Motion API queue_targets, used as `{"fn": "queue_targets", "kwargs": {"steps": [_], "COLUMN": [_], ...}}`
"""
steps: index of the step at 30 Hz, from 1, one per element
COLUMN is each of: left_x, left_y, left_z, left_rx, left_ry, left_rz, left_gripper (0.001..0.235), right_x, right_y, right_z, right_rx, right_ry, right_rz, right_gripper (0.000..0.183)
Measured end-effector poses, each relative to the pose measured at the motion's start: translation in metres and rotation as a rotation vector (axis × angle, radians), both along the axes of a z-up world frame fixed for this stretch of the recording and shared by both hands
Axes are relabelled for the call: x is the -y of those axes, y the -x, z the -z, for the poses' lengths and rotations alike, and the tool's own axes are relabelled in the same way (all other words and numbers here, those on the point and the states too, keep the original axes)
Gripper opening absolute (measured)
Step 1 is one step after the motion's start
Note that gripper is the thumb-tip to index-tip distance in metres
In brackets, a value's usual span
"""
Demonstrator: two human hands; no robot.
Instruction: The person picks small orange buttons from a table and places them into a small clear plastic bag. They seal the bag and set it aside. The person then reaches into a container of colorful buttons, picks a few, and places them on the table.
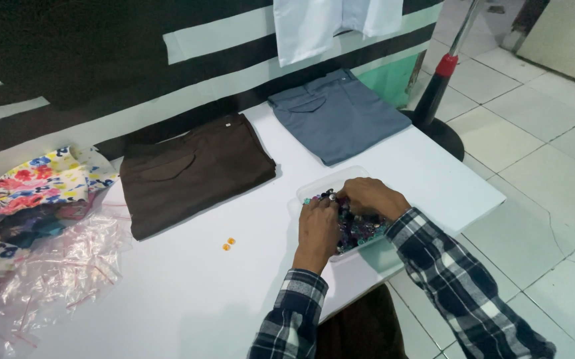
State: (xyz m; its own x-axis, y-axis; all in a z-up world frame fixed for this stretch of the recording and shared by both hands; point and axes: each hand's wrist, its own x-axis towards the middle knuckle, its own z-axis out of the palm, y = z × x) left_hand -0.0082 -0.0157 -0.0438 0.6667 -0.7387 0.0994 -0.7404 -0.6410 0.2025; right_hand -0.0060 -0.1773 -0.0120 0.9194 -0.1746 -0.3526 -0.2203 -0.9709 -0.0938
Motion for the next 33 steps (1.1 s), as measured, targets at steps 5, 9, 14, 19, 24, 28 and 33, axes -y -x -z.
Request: {"fn": "queue_targets", "kwargs": {"steps": [5, 9, 14, 19, 24, 28, 33], "left_x": [-0.001, -0.007, -0.002, -0.002, -0.003, -0.003, -0.005], "left_y": [0.003, 0.013, 0.005, 0.006, 0.005, 0.005, 0.011], "left_z": [-0.002, -0.019, 0.0, -0.006, -0.005, -0.003, -0.023], "left_rx": [0.03, 0.019, 0.033, 0.078, 0.06, 0.037, 0.008], "left_ry": [-0.03, 0.023, 0.037, 0.047, 0.093, 0.114, 0.088], "left_rz": [-0.003, 0.0, 0.001, 0.01, 0.008, -0.002, 0.005], "left_gripper": [0.04, 0.036, 0.033, 0.025, 0.025, 0.025, 0.03], "right_x": [-0.007, -0.021, 0.009, -0.012, -0.005, 0.003, -0.013], "right_y": [0.018, 0.038, 0.031, 0.023, 0.002, -0.009, -0.008], "right_z": [-0.025, -0.056, -0.023, -0.047, -0.01, 0.011, -0.026], "right_rx": [-0.084, -0.22, -0.177, -0.05, 0.187, 0.199, -0.041], "right_ry": [0.048, 0.111, 0.136, 0.074, 0.081, 0.12, 0.081], "right_rz": [-0.045, -0.065, -0.087, -0.053, -0.096, -0.105, -0.108], "right_gripper": [0.038, 0.04, 0.038, 0.032, 0.024, 0.021, 0.03]}}
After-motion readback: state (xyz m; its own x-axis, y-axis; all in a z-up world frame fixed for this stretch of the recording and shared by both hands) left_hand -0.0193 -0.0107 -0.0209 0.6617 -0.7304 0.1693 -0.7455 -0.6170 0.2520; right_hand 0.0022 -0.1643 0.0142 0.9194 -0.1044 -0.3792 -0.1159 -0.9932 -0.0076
